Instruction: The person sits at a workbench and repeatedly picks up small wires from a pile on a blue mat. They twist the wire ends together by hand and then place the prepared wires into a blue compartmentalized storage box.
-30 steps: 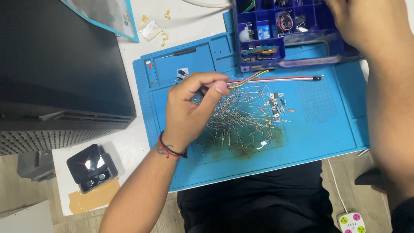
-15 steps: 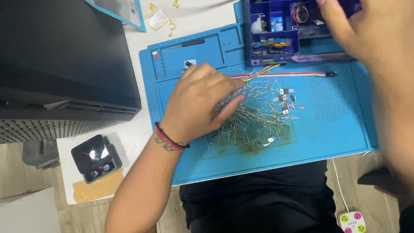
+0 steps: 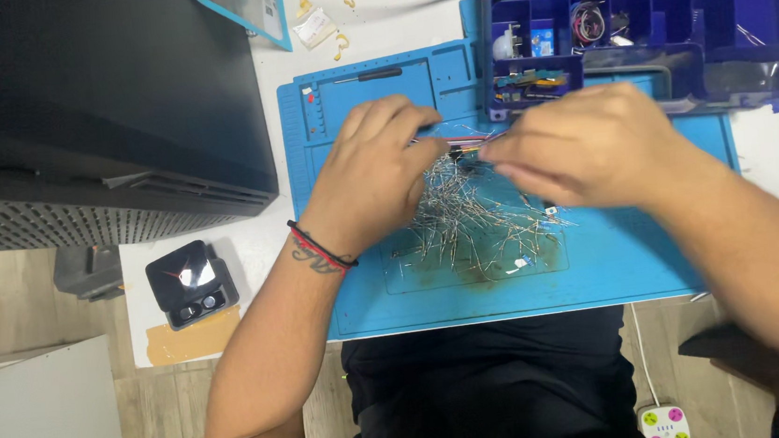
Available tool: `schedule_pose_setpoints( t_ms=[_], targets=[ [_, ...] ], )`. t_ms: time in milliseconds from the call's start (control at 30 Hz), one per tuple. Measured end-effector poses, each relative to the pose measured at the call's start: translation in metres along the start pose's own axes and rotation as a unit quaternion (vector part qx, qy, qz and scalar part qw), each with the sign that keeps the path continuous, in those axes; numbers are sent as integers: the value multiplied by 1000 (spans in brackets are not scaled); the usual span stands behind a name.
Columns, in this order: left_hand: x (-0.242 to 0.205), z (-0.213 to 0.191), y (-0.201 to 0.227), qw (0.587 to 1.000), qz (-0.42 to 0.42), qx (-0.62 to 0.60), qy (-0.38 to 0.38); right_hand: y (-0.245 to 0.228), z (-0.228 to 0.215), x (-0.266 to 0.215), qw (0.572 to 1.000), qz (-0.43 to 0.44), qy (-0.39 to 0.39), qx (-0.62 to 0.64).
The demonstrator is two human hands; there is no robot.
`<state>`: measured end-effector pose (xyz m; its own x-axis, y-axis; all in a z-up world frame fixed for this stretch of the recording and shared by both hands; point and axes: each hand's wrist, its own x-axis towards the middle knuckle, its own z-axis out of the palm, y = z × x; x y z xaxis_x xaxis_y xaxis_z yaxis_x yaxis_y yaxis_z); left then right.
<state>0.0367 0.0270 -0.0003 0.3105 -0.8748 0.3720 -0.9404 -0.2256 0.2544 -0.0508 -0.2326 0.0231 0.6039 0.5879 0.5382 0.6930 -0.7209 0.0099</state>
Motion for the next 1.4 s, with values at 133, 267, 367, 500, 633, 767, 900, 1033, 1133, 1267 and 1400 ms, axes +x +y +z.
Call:
schedule_pose_setpoints(
  t_ms=[133, 267, 367, 500, 633, 767, 900, 1033, 1133, 1267, 1400],
  targets=[
    [-1, -7, -8, 997, -31, 47, 52, -23, 29, 2, 995, -59, -65, 49],
    [0, -10, -9, 994, -41, 62, 79, -41, 42, 8, 985, -127, -100, 53],
    [-4, -1, -11, 992, -55, 78, 82, -59, 53, 7, 983, -116, -61, 131],
    [-4, -6, -10, 991, -59, 67, 97, -74, 56, 8, 974, -146, -61, 163],
    [-2, -9, -8, 990, -58, 48, 119, -93, 71, -4, 952, -177, -126, 214],
    [-1, -12, -6, 989, -65, 42, 124, -92, 72, -6, 955, -157, -170, 186],
    [-1, -9, -9, 989, -57, 48, 126, -79, 64, 2, 955, -116, -198, 186],
    [-1, -10, -9, 989, -49, 48, 133, -64, 65, 1, 979, -112, -142, 98],
    [-1, -10, -9, 989, -44, 43, 136, -53, 53, 4, 985, -105, -89, 100],
    [-1, -13, -8, 993, -40, 14, 114, -35, 2, 12, 986, -81, -97, 113],
    [-1, -14, -7, 993, -24, 21, 117, -51, -33, -17, 971, -37, -169, 163]
  ],
)
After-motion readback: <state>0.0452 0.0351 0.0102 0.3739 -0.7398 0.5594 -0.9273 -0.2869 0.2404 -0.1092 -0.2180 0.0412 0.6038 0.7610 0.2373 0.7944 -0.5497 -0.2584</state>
